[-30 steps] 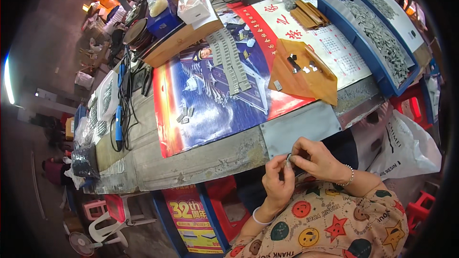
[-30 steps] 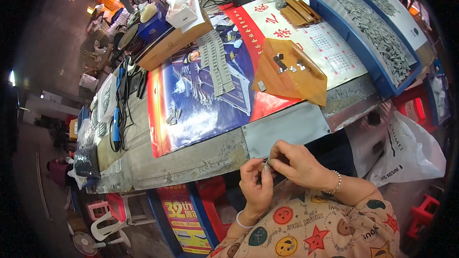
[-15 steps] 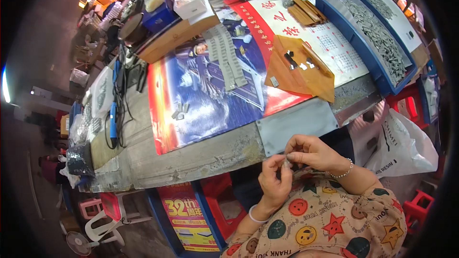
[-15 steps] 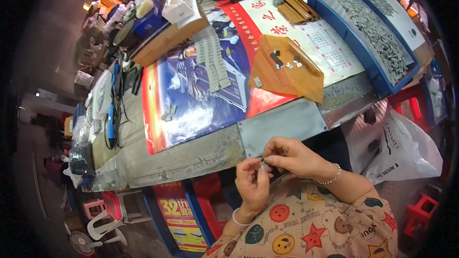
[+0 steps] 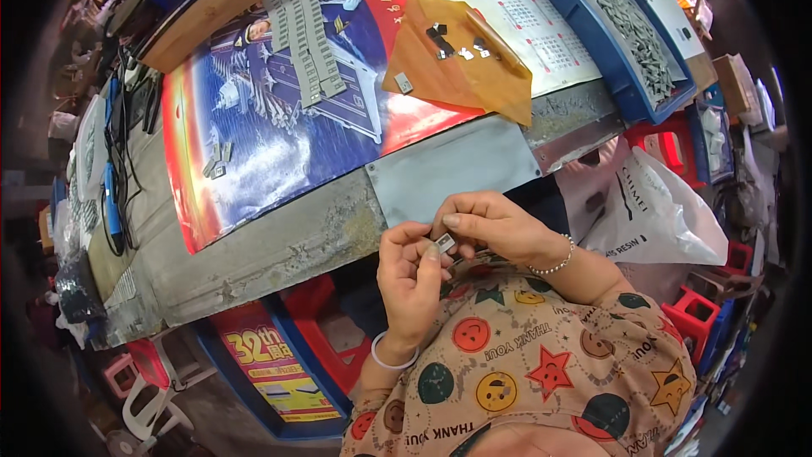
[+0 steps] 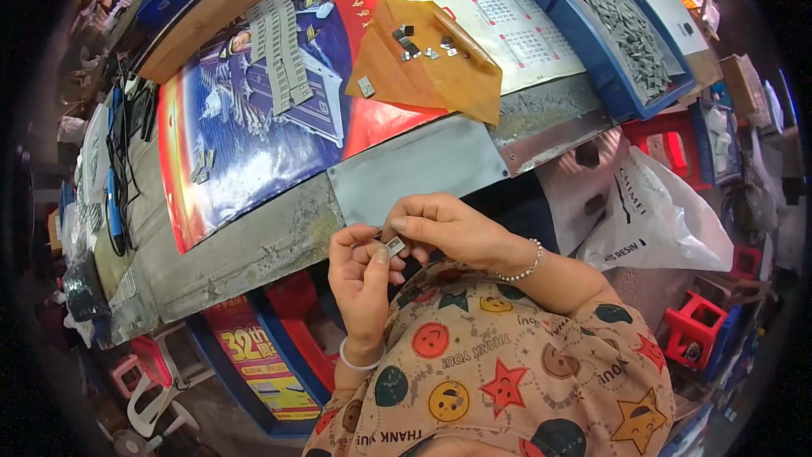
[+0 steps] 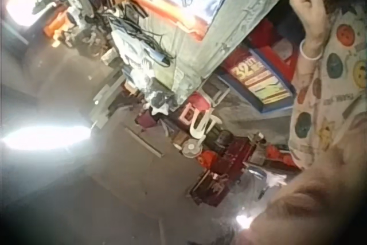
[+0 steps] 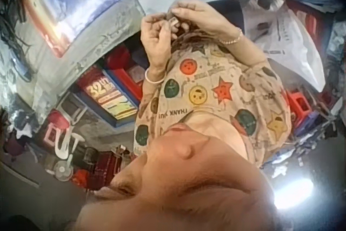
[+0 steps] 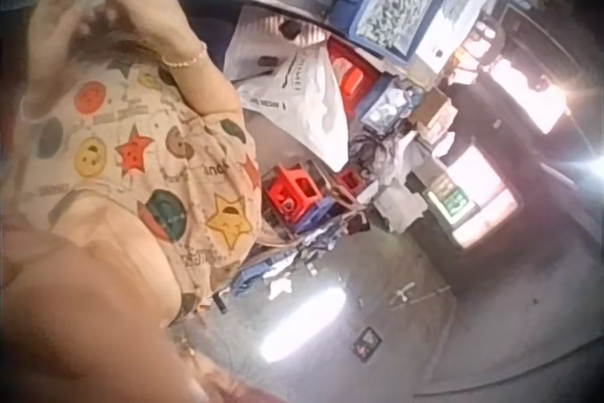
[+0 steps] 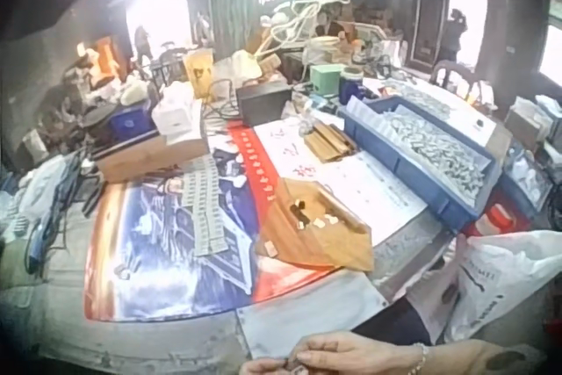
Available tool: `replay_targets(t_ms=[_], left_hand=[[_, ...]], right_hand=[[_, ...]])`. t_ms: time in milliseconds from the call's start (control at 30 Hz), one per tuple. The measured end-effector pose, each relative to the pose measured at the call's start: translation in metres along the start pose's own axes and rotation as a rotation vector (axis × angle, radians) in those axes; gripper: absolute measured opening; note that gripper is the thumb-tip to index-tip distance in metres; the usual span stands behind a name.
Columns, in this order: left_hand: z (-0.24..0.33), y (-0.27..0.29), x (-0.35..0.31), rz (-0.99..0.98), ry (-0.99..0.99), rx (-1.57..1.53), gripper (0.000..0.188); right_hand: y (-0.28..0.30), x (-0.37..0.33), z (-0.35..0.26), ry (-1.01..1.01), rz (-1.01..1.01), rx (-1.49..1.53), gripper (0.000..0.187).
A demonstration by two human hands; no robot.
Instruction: Assembling small plastic and metal hardware components at a workbench.
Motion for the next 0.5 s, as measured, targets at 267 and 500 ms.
replay_targets(t_ms=[267, 500], left_hand=[[-0.0033, 0.0021, 0.0007, -0.012, 0.023, 0.016, 0.023], [-0.0025, 0.0035, 0.0024, -0.029, 0.055, -0.037, 0.025]], right_hand=[[0.0001, 0.0015, -0.0006, 0.020, 0.025, -0.160, 0.016], [0.0032, 0.0031, -0.0010, -0.045, 0.078, -0.180, 0.014]])
Point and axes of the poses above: each hand's wrist, its own x-axis towards the middle knuckle, its own y-axis out of the back of the hand, z = x × y, the point moved 5 cm from there along x, towards the middle knuckle, and after that the axes turned 11 degrees about -z, right-handed, at the moved point
